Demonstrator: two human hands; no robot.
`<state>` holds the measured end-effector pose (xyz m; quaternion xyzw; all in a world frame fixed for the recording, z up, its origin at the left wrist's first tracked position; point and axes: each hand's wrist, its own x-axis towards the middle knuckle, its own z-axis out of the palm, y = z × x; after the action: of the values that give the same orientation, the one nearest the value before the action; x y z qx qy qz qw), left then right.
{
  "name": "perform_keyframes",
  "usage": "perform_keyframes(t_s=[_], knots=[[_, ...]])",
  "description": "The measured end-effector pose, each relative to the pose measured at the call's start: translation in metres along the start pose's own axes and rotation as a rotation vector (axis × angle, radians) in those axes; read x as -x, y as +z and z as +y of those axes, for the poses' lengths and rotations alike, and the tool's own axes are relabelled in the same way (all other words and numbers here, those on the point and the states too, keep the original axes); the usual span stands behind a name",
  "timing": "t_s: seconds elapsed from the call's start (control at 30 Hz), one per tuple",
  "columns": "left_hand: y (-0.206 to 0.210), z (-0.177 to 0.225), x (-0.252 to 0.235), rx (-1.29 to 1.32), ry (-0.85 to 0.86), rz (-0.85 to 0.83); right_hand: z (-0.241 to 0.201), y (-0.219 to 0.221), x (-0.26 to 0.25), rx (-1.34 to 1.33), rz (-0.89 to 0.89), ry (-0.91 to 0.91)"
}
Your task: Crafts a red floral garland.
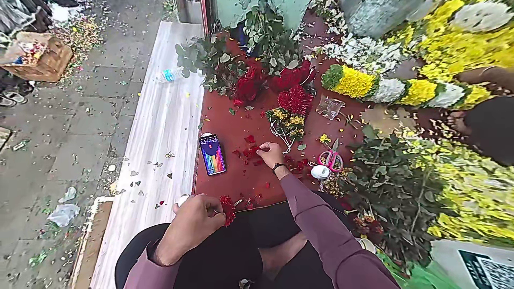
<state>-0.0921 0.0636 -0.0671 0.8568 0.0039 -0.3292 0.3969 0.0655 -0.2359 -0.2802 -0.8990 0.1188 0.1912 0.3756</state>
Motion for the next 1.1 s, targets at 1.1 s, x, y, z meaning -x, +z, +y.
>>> perform_keyframes(t_s=[1.1], knots=[[0.006, 0.01, 0.012, 0.664, -0.03, -0.076, -0.107, -0.061, 0.155, -0.783, -0.416, -0.444]])
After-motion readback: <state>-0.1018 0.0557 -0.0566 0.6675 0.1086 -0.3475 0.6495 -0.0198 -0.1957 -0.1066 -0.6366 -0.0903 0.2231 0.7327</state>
